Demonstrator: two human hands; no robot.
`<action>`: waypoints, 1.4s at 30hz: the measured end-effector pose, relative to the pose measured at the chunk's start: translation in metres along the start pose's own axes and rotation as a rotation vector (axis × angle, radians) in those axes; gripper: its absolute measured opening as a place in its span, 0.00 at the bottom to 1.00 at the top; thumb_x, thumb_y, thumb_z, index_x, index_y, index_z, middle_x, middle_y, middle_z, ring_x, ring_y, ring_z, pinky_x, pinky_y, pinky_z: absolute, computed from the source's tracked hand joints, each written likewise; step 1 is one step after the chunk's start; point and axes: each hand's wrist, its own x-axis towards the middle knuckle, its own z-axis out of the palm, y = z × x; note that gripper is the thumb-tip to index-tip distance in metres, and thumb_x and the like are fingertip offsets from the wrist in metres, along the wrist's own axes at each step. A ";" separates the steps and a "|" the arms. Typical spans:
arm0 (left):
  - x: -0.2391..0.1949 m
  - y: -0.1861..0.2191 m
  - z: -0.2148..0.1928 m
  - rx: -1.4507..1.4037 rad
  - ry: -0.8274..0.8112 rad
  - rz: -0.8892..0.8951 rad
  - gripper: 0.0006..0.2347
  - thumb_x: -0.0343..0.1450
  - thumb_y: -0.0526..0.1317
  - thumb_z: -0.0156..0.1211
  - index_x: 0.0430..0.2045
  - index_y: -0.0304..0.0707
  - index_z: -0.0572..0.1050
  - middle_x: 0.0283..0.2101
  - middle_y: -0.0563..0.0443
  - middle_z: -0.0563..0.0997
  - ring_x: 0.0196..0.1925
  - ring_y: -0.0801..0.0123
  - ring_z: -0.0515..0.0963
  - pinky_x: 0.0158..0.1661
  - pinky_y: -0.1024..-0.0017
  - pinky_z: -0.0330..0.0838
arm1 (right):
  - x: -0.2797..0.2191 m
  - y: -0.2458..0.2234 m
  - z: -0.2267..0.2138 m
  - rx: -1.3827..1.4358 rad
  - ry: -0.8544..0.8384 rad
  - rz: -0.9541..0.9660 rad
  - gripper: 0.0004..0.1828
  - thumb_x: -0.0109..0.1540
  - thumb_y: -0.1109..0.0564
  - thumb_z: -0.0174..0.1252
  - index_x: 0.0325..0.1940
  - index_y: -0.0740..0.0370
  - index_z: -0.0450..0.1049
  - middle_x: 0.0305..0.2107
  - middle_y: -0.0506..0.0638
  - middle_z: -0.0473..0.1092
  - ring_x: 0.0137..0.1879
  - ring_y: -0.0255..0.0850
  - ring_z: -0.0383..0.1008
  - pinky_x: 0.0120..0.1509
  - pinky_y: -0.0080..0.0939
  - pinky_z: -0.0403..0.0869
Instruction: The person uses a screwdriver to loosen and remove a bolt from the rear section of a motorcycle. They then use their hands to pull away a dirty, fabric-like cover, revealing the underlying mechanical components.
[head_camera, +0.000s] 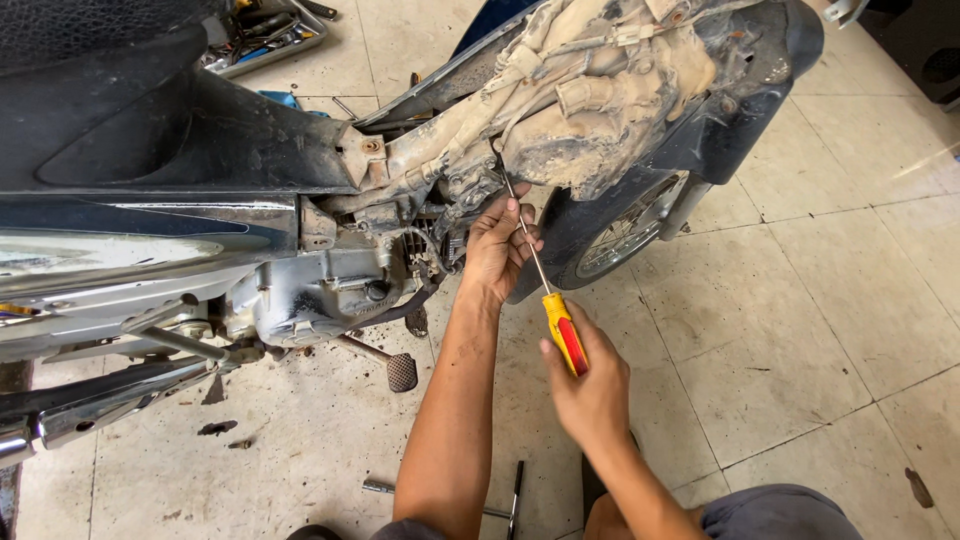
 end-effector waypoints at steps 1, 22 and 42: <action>0.000 -0.001 0.001 -0.002 -0.002 -0.002 0.14 0.76 0.37 0.58 0.55 0.30 0.75 0.29 0.52 0.78 0.23 0.71 0.78 0.29 0.71 0.82 | -0.001 0.011 0.005 -0.002 0.003 0.001 0.37 0.60 0.37 0.57 0.71 0.54 0.67 0.60 0.56 0.74 0.59 0.50 0.79 0.58 0.46 0.79; 0.003 -0.011 0.029 -0.110 0.551 0.022 0.09 0.77 0.43 0.58 0.39 0.35 0.77 0.30 0.44 0.83 0.24 0.66 0.82 0.26 0.72 0.80 | -0.008 0.011 -0.017 0.555 -0.060 0.399 0.25 0.66 0.50 0.57 0.67 0.58 0.76 0.28 0.48 0.67 0.27 0.33 0.57 0.25 0.33 0.57; 0.060 -0.022 -0.001 -0.811 0.604 0.036 0.09 0.75 0.28 0.55 0.48 0.22 0.74 0.48 0.33 0.83 0.50 0.56 0.85 0.50 0.64 0.83 | -0.014 0.062 -0.046 0.731 0.045 0.529 0.22 0.66 0.54 0.56 0.65 0.59 0.76 0.31 0.58 0.68 0.23 0.35 0.55 0.21 0.32 0.54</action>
